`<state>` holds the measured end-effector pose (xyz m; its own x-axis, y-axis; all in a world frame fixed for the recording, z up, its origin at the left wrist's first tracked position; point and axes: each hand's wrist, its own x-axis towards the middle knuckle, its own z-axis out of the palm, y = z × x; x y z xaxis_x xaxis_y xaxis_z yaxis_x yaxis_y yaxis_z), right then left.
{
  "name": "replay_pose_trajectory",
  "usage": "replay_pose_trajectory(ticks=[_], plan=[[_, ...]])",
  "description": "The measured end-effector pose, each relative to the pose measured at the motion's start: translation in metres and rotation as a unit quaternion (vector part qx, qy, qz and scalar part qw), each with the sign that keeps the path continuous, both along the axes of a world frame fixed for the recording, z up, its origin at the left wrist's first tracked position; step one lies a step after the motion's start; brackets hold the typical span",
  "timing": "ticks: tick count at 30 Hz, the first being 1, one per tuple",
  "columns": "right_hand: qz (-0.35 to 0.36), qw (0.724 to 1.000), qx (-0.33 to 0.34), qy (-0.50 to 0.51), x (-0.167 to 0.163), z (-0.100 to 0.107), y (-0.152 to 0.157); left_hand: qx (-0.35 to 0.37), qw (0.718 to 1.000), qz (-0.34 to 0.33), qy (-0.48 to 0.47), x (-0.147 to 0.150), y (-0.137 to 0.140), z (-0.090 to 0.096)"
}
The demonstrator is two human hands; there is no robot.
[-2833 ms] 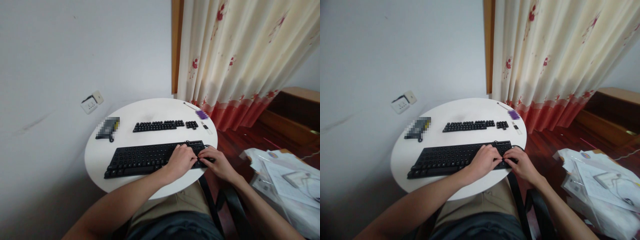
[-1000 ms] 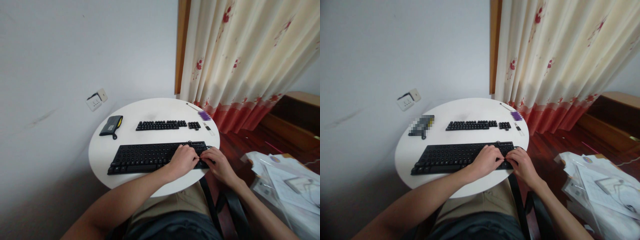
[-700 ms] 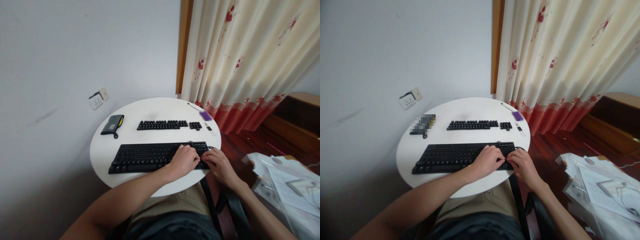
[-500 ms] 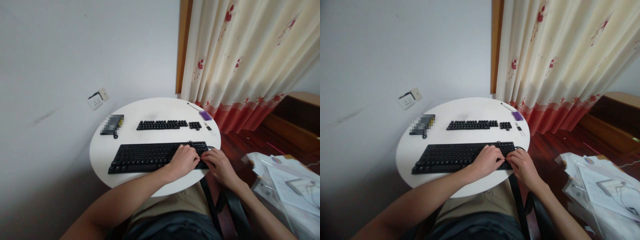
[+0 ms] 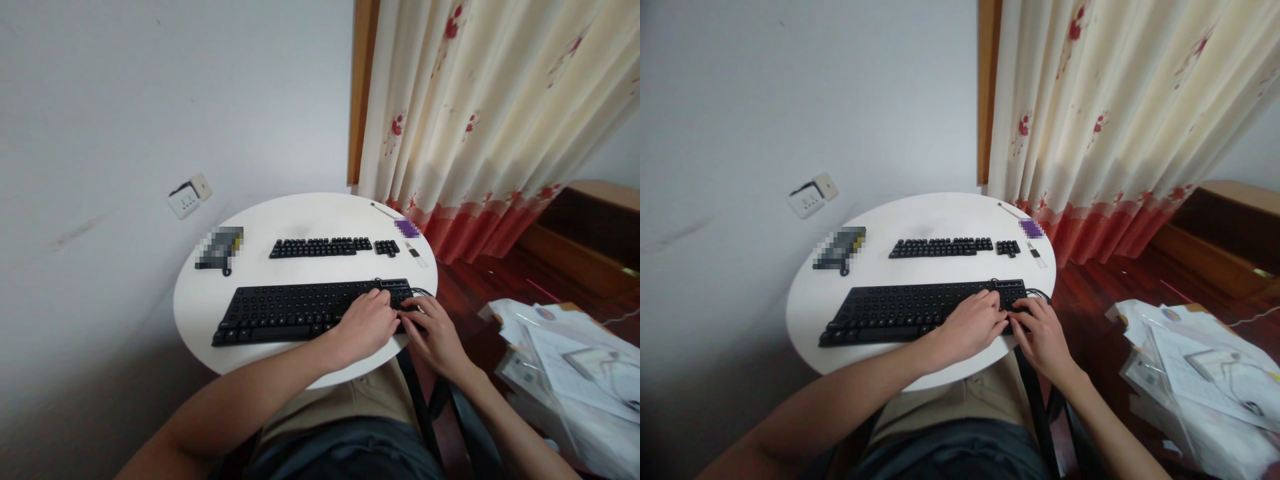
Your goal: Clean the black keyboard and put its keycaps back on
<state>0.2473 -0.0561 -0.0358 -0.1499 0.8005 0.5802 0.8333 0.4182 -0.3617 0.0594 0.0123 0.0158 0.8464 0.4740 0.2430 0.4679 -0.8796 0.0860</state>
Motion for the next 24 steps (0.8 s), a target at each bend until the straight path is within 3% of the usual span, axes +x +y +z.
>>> replay_pose_trajectory(ticks=[5, 17, 24], plan=[[0.014, 1.000, -0.009, -0.003, 0.001, 0.009, 0.002, -0.021, 0.999, 0.003, 0.032, 0.000, 0.000, 0.003], [0.020, 0.999, -0.043, 0.025, 0.007, 0.002, 0.001, -0.079, 0.995, 0.020, 0.056, -0.002, 0.004, 0.008], [0.017, 0.998, -0.039, 0.054, 0.012, 0.010, 0.017, -0.094, 0.995, 0.030, 0.021, 0.002, 0.011, 0.003]])
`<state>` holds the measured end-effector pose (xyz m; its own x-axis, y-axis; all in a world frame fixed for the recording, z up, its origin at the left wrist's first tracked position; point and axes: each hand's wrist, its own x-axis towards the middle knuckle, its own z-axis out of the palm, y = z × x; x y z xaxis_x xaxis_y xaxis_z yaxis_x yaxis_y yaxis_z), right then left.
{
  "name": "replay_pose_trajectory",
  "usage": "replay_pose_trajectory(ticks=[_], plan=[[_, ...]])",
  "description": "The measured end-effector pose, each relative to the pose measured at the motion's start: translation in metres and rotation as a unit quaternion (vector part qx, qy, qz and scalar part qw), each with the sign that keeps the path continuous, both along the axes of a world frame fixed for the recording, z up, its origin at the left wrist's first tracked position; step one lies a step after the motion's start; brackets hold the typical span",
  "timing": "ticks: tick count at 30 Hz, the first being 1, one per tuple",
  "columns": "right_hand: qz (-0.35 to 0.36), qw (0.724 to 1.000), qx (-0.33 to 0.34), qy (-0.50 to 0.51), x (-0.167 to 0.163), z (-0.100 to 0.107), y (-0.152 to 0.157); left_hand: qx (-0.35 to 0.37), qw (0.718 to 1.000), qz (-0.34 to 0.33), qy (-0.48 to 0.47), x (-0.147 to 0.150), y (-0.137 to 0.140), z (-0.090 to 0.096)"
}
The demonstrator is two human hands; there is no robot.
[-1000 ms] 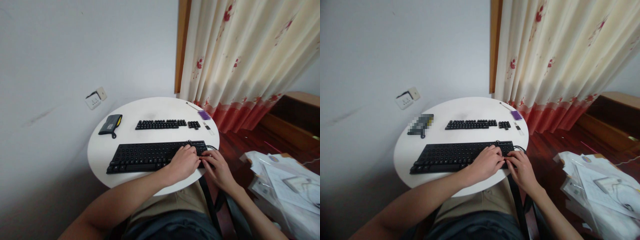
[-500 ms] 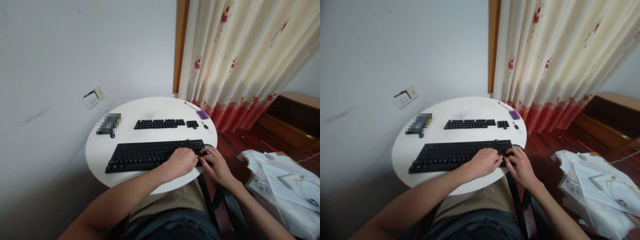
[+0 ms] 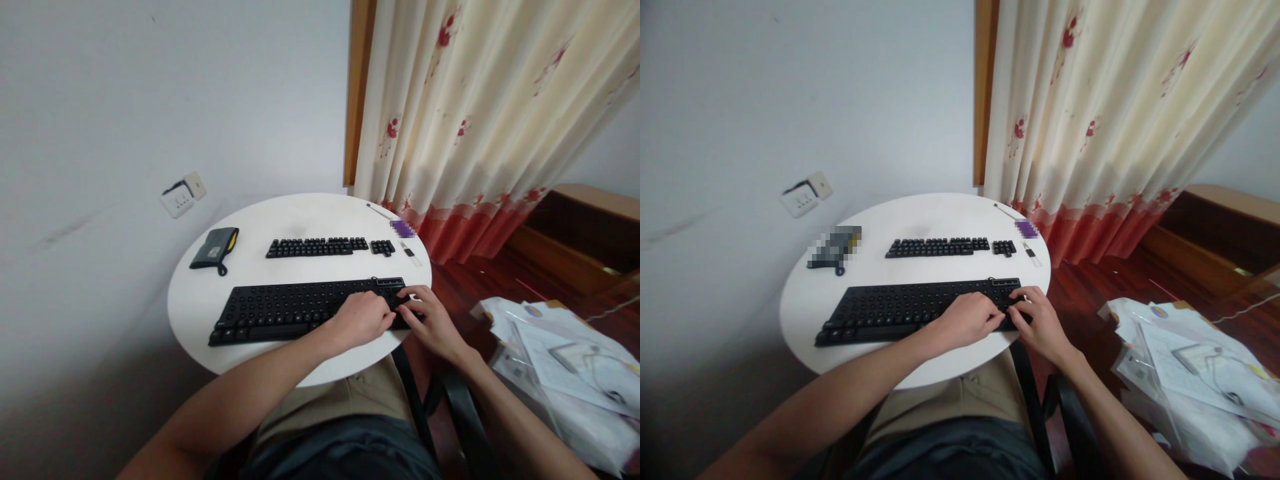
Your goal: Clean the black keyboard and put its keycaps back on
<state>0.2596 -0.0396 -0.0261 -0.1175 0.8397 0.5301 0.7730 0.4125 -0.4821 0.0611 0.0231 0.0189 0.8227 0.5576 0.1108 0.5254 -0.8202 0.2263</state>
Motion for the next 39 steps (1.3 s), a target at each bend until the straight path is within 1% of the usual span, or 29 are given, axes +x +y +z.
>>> replay_pose_trajectory(ticks=[3, 5, 9, 11, 13, 18, 23, 26, 28, 30, 35, 39], plan=[[-0.034, 0.998, 0.027, 0.047, 0.015, 0.005, 0.032, 0.033, 0.999, 0.009, -0.038, 0.003, 0.005, 0.000], [-0.063, 0.997, 0.030, 0.044, 0.028, 0.006, 0.061, 0.049, 0.997, 0.017, -0.059, 0.003, 0.007, 0.001], [-0.084, 0.996, -0.013, -0.027, 0.047, -0.002, 0.113, 0.046, 0.996, 0.033, -0.069, 0.001, 0.010, 0.002], [-0.088, 0.993, -0.025, -0.068, 0.052, -0.007, 0.130, 0.048, 0.996, 0.034, -0.071, 0.000, 0.012, 0.001], [-0.089, 0.990, -0.025, -0.104, 0.056, -0.012, 0.140, 0.052, 0.996, 0.031, -0.072, -0.001, 0.012, 0.001], [-0.083, 0.985, -0.016, -0.153, 0.058, -0.017, 0.148, 0.050, 0.996, 0.023, -0.076, -0.001, 0.011, 0.001], [-0.079, 0.986, 0.005, -0.145, 0.057, -0.017, 0.147, 0.045, 0.996, 0.017, -0.071, -0.001, 0.010, 0.002], [-0.033, 0.991, 0.014, -0.125, 0.056, -0.014, 0.145, 0.044, 0.997, 0.017, -0.068, -0.001, 0.010, 0.002], [0.004, 0.994, 0.005, -0.106, 0.057, -0.012, 0.145, 0.041, 0.997, 0.020, -0.069, -0.001, 0.011, 0.002], [0.018, 0.996, -0.010, -0.087, 0.058, -0.011, 0.146, 0.039, 0.996, 0.024, -0.073, -0.001, 0.011, 0.002], [-0.004, 0.999, -0.025, -0.044, 0.059, -0.013, 0.142, 0.036, 0.996, 0.033, -0.075, 0.000, 0.012, 0.001], [-0.034, 0.999, -0.009, 0.028, 0.055, -0.006, 0.123, 0.031, 0.996, 0.031, -0.074, 0.000, 0.012, 0.001]])
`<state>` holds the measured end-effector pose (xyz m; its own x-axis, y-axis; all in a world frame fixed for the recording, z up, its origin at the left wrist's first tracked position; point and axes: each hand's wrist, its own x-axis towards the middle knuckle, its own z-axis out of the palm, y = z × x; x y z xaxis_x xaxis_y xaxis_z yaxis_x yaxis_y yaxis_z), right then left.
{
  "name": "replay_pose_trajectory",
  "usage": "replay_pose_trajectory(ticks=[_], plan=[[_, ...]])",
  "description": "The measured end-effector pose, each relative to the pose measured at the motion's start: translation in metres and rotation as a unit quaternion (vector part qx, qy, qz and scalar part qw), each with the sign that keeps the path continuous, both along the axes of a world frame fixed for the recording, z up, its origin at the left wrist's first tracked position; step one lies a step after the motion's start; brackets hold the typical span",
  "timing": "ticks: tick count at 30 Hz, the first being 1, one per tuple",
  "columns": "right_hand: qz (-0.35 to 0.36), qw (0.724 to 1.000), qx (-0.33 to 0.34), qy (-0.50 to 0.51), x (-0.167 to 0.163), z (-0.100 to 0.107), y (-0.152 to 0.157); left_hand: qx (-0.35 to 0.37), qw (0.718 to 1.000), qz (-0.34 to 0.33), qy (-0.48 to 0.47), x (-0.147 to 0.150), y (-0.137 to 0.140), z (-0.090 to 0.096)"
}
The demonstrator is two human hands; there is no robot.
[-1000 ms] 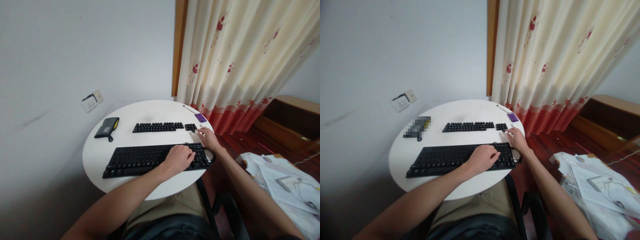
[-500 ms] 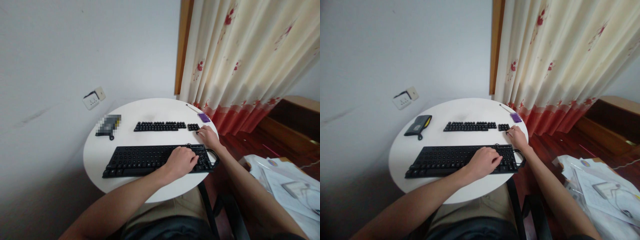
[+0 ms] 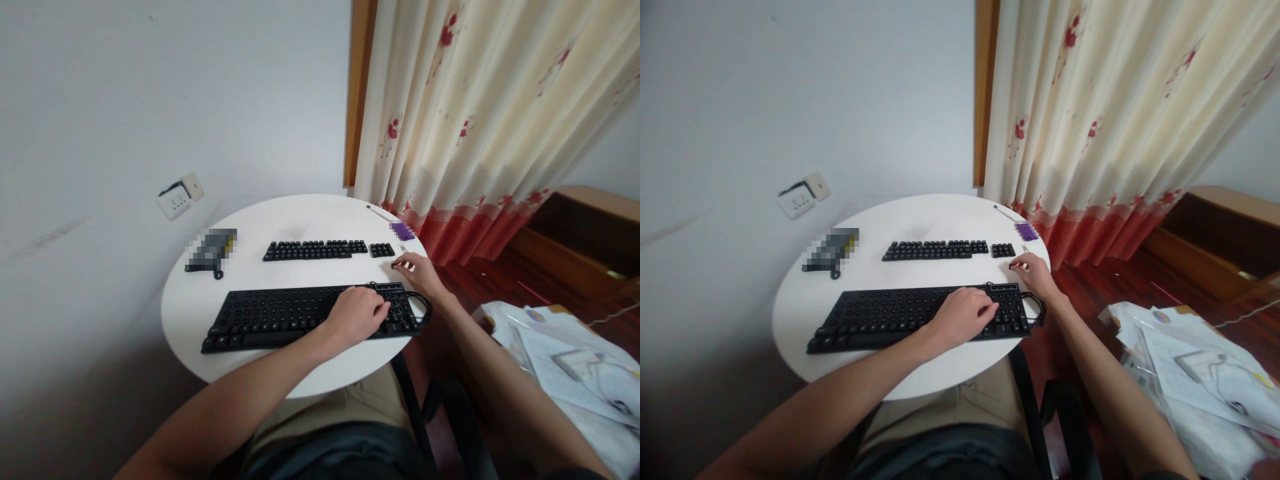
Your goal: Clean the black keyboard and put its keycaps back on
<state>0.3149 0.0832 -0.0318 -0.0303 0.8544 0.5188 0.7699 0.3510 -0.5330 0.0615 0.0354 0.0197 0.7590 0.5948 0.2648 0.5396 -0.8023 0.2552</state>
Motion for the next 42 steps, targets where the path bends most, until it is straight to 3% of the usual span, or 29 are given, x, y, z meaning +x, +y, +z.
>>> replay_pose_trajectory(ticks=[4, 9, 15, 28, 42], plan=[[0.003, 0.998, 0.024, 0.056, -0.008, 0.018, -0.037, -0.009, 1.000, 0.002, -0.004, 0.000, 0.000, 0.001], [0.004, 0.997, 0.008, 0.073, -0.016, 0.036, -0.083, -0.012, 1.000, -0.001, -0.009, 0.001, 0.000, 0.000], [0.019, 0.996, -0.001, 0.092, -0.024, 0.032, -0.112, -0.025, 1.000, -0.012, -0.009, 0.002, -0.003, -0.001], [0.030, 0.993, -0.034, 0.107, -0.035, 0.011, -0.125, -0.041, 0.993, -0.100, -0.038, 0.005, -0.004, -0.011], [0.099, 0.995, -0.028, -0.019, -0.034, 0.012, -0.122, -0.038, 0.992, -0.116, -0.031, 0.004, -0.002, -0.016]])
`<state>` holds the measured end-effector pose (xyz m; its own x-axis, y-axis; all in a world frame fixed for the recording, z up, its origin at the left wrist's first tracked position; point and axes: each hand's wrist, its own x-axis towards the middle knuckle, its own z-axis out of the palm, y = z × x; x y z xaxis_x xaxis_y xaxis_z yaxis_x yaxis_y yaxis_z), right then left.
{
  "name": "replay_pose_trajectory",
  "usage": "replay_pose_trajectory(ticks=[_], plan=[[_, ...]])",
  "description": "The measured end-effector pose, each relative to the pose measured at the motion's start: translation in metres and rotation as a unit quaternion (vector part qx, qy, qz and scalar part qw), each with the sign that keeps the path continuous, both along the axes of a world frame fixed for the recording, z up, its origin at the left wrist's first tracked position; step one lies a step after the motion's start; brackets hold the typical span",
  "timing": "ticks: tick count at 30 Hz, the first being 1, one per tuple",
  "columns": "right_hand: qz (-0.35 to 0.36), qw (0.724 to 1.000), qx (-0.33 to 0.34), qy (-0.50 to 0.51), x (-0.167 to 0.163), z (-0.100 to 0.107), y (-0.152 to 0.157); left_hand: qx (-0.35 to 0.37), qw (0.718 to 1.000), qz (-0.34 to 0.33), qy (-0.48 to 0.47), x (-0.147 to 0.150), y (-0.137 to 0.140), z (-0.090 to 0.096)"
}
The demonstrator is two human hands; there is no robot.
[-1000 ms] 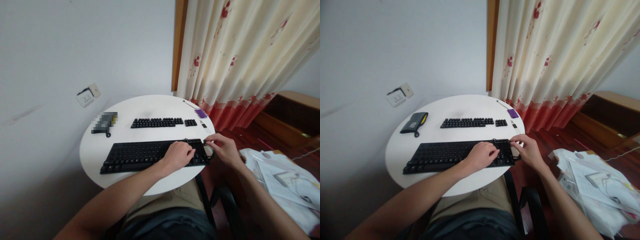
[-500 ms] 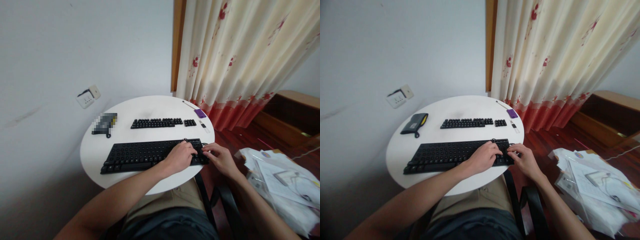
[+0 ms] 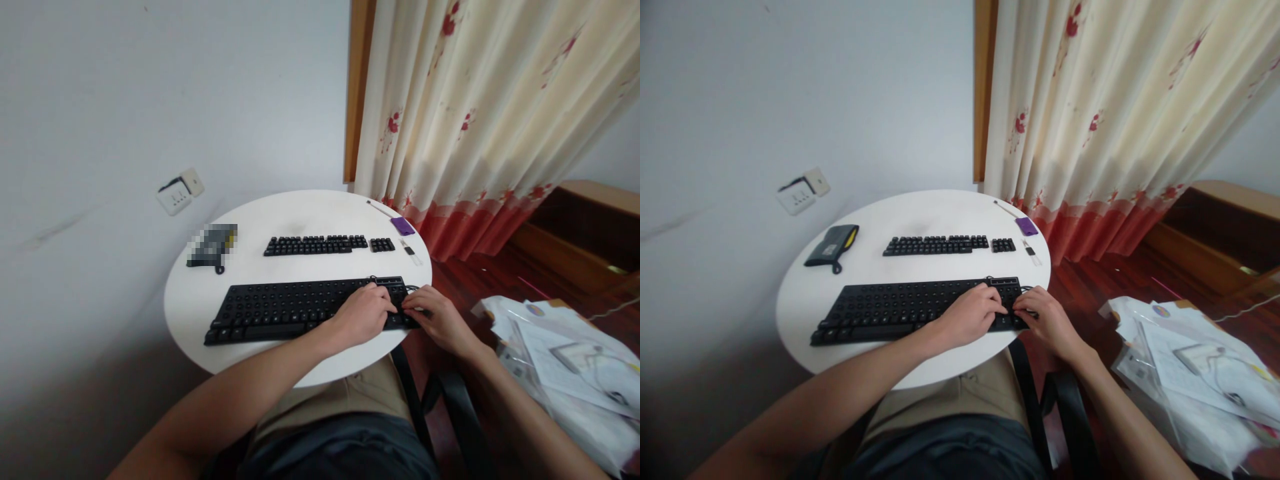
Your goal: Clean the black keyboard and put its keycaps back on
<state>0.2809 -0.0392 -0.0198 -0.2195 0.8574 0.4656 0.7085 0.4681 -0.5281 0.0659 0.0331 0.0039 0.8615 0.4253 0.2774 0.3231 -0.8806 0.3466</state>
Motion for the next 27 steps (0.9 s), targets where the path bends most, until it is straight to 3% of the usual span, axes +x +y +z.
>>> replay_pose_trajectory(ticks=[6, 11, 20, 27], plan=[[0.027, 0.998, 0.024, -0.056, 0.002, -0.001, 0.001, 0.005, 1.000, -0.001, -0.001, 0.000, 0.001, -0.001], [-0.009, 0.996, 0.040, -0.077, -0.003, -0.001, -0.007, 0.012, 1.000, 0.002, -0.011, 0.001, 0.001, -0.003], [-0.076, 0.995, 0.054, -0.020, -0.009, -0.025, -0.013, 0.009, 1.000, 0.001, -0.013, 0.002, 0.000, -0.002], [-0.131, 0.987, 0.060, 0.074, -0.006, -0.028, -0.019, 0.021, 0.999, 0.024, -0.017, 0.002, -0.001, -0.001]])
